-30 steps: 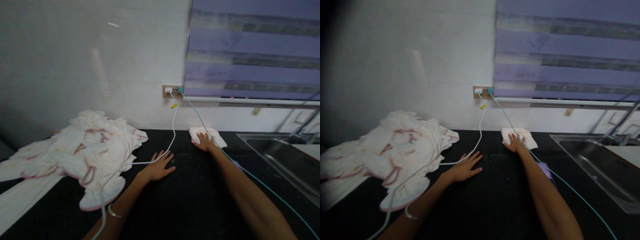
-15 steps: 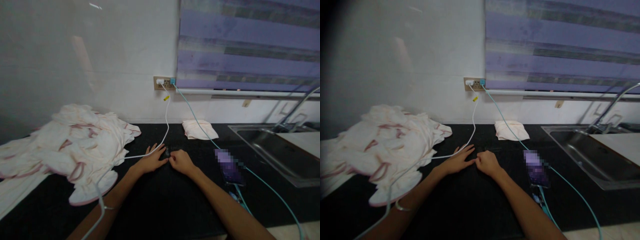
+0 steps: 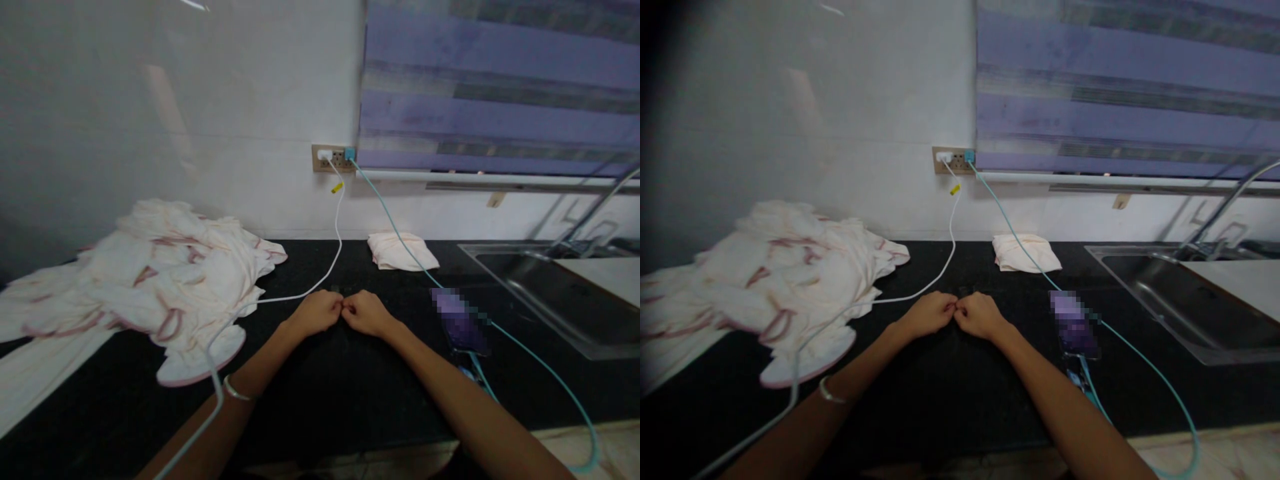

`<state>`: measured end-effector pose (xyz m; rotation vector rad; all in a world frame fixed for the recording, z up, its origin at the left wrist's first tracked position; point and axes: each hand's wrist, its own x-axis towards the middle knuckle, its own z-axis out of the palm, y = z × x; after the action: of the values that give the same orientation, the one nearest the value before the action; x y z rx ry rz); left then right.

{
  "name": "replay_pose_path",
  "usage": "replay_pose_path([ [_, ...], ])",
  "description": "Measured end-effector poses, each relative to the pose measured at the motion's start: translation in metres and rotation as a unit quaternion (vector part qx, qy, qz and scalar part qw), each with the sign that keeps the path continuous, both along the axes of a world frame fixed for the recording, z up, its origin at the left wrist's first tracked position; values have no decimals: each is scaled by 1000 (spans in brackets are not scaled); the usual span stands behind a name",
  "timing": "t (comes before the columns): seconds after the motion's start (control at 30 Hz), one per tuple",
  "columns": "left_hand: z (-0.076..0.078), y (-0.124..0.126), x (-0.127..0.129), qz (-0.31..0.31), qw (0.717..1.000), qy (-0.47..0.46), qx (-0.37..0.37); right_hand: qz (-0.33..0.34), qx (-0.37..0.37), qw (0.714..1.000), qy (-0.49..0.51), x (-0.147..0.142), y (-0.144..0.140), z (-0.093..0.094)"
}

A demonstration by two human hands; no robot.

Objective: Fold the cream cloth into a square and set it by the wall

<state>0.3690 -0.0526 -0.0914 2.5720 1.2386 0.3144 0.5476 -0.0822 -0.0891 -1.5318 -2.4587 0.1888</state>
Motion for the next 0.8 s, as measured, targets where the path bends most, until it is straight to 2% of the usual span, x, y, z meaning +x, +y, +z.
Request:
replay_pose_path([
  [0.27, 12, -6, -1, 13, 1000, 17, -12, -3, -4, 1000, -14, 1, 1, -1],
  [0.8, 10, -1, -3, 4, 1000, 10, -28, -8, -16, 999, -38, -1, -1, 4],
])
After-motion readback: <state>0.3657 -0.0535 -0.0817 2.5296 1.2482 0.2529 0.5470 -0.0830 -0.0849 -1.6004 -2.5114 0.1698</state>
